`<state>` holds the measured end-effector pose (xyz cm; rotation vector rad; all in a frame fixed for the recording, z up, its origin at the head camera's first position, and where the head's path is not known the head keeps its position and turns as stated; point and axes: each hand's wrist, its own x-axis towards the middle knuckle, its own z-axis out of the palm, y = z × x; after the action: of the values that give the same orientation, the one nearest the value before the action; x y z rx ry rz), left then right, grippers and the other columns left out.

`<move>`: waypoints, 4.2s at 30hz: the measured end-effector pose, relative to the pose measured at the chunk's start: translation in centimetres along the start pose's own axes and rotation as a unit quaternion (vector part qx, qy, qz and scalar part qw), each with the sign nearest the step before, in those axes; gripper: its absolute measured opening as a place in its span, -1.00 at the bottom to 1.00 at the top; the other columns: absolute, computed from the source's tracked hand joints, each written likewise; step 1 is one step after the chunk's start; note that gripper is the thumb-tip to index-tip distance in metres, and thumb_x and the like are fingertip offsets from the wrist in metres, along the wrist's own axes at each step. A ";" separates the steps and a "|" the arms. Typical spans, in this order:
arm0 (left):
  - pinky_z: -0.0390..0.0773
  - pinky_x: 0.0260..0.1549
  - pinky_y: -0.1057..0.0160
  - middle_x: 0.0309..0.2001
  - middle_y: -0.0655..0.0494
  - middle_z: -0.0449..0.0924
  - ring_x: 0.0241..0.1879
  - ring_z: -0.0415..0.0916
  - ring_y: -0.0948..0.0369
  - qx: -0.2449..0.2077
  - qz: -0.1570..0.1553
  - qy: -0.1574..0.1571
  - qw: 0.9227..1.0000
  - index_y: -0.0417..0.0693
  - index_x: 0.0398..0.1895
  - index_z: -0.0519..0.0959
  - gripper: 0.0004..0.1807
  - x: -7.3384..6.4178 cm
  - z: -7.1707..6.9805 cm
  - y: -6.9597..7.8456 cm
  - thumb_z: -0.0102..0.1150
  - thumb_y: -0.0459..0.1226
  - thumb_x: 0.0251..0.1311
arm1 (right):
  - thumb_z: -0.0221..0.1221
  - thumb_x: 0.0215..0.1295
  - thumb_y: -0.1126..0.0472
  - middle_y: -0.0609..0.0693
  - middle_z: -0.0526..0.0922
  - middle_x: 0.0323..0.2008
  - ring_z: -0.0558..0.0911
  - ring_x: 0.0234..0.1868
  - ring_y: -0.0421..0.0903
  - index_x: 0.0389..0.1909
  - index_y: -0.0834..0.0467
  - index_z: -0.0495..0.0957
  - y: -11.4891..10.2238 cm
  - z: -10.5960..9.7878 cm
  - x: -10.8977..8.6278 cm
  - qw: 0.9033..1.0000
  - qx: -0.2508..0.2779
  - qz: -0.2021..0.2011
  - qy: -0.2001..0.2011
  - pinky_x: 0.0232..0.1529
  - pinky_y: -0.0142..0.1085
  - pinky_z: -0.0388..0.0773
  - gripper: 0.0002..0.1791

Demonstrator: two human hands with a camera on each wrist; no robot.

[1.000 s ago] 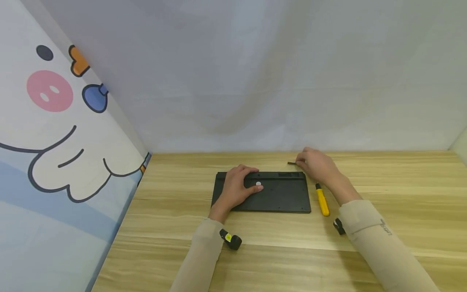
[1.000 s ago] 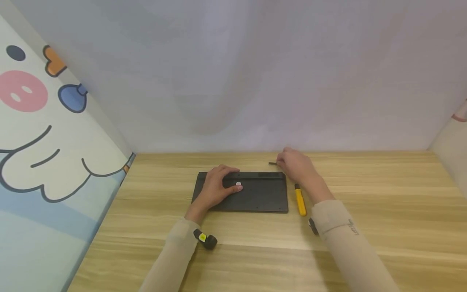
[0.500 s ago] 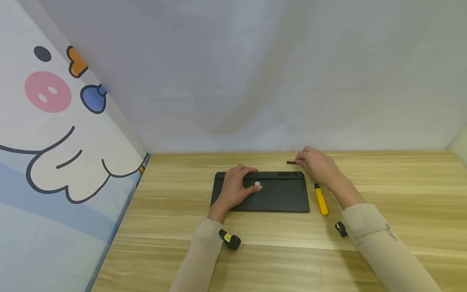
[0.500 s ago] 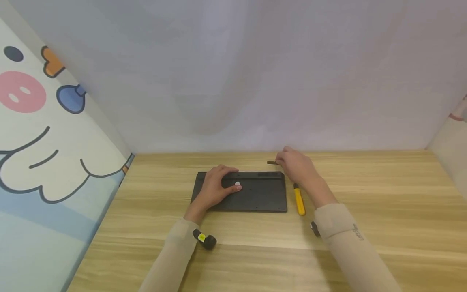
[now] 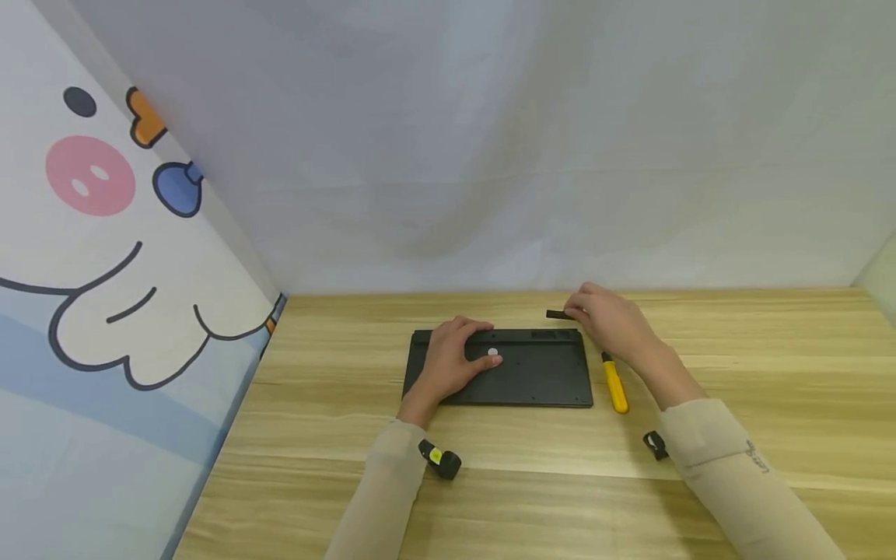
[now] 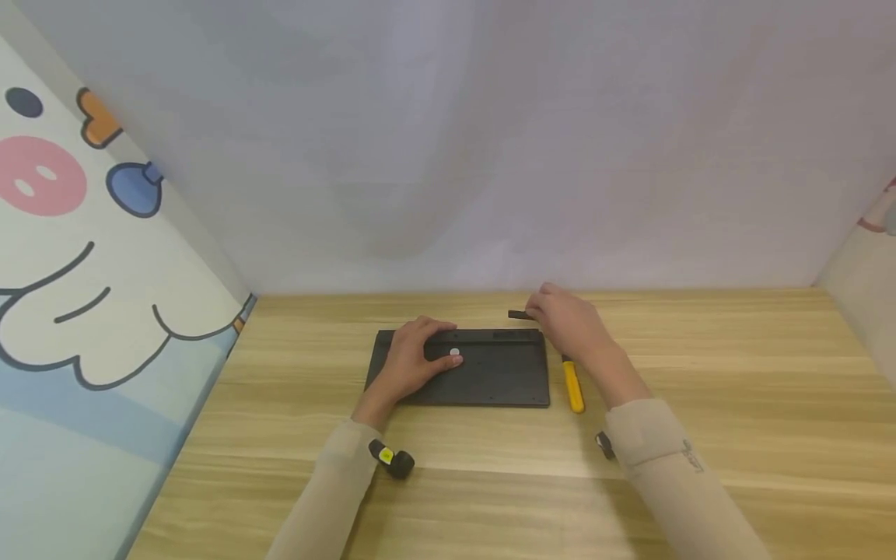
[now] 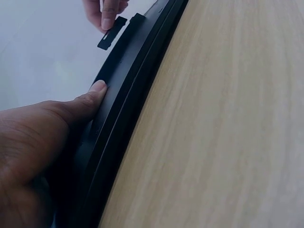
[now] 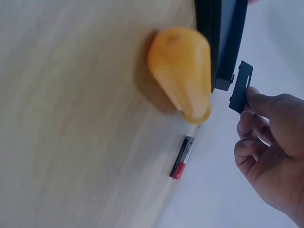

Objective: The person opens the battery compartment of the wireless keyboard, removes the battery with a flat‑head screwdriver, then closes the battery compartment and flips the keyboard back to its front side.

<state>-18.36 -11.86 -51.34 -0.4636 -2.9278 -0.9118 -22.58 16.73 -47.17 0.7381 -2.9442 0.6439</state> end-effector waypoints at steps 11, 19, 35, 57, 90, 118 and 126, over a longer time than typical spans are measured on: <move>0.26 0.47 -0.16 0.18 0.03 0.59 0.30 0.47 -0.03 0.001 -0.003 -0.002 1.000 0.13 0.31 0.56 -0.40 0.0 0.0 0.0 0.43 0.00 0.20 | 0.15 0.52 0.18 0.03 0.65 -0.19 0.60 -0.27 -0.08 -0.06 0.18 0.73 -1.4 0.4 -0.4 1.000 -0.001 -0.021 0.005 -0.20 -0.13 0.65 -0.78; 0.26 0.47 -0.17 0.17 0.02 0.59 0.30 0.46 -0.03 -0.003 -0.001 0.001 1.000 0.12 0.31 0.56 -0.40 0.1 0.1 -0.1 0.43 0.00 0.20 | 0.18 0.49 0.20 -0.01 0.61 -0.24 0.56 -0.35 -0.14 -0.08 0.16 0.74 -2.2 0.4 -0.6 1.000 -0.006 -0.028 -0.006 -0.30 -0.20 0.61 -0.81; 0.28 0.45 -0.16 0.15 0.04 0.59 0.27 0.47 -0.03 0.000 0.006 0.007 1.000 0.13 0.31 0.56 -0.39 0.2 0.3 -0.3 0.43 0.01 0.20 | 0.19 0.47 0.23 -0.02 0.61 -0.27 0.57 -0.36 -0.16 -0.10 0.16 0.74 -2.2 0.9 -1.2 0.999 -0.002 -0.047 -0.005 -0.32 -0.28 0.57 -0.83; 0.26 0.46 -0.17 0.16 0.02 0.59 0.27 0.47 -0.04 -0.007 0.008 0.006 1.000 0.11 0.32 0.55 -0.39 0.0 0.3 -0.2 0.43 0.00 0.20 | 0.12 0.53 0.24 0.03 0.65 -0.22 0.59 -0.28 -0.08 -0.11 0.14 0.67 -2.1 1.1 -0.8 0.999 0.020 -0.020 -0.028 -0.22 -0.16 0.63 -0.85; 0.26 0.45 -0.19 0.17 0.02 0.58 0.28 0.46 -0.06 -0.007 0.008 0.002 1.000 0.10 0.33 0.55 -0.39 0.1 0.2 -0.1 0.42 -0.01 0.22 | 0.35 0.33 0.17 0.01 0.60 -0.23 0.54 -0.37 -0.15 -0.14 0.12 0.74 -2.1 1.1 -0.8 0.999 -0.008 -0.040 -0.023 -0.39 -0.33 0.50 -0.85; 0.27 0.48 -0.15 0.24 0.02 0.55 0.31 0.45 -0.03 0.080 -0.001 -0.029 0.996 0.09 0.38 0.50 -0.38 0.1 -0.7 1.4 0.30 0.08 0.31 | 0.29 0.39 0.22 0.01 0.70 -0.16 0.68 -0.21 -0.05 -0.04 0.09 0.78 -1.6 -0.6 -0.7 0.998 -0.006 -0.024 -0.059 -0.20 -0.11 0.67 -0.81; 0.28 0.48 -0.08 0.35 -0.02 0.44 0.37 0.36 -0.04 0.153 -0.006 -0.033 0.988 0.05 0.47 0.40 -0.23 0.3 0.3 3.3 0.17 0.25 0.32 | 0.26 0.42 0.22 0.03 0.72 -0.16 0.66 -0.26 -0.06 -0.05 0.13 0.77 -1.2 -2.4 -1.1 0.999 0.007 -0.021 -0.035 -0.23 -0.13 0.65 -0.81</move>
<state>-17.69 -9.00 -49.71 -0.4649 -3.0550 -0.4408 -21.16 17.22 -44.65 0.8384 -2.9814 0.6498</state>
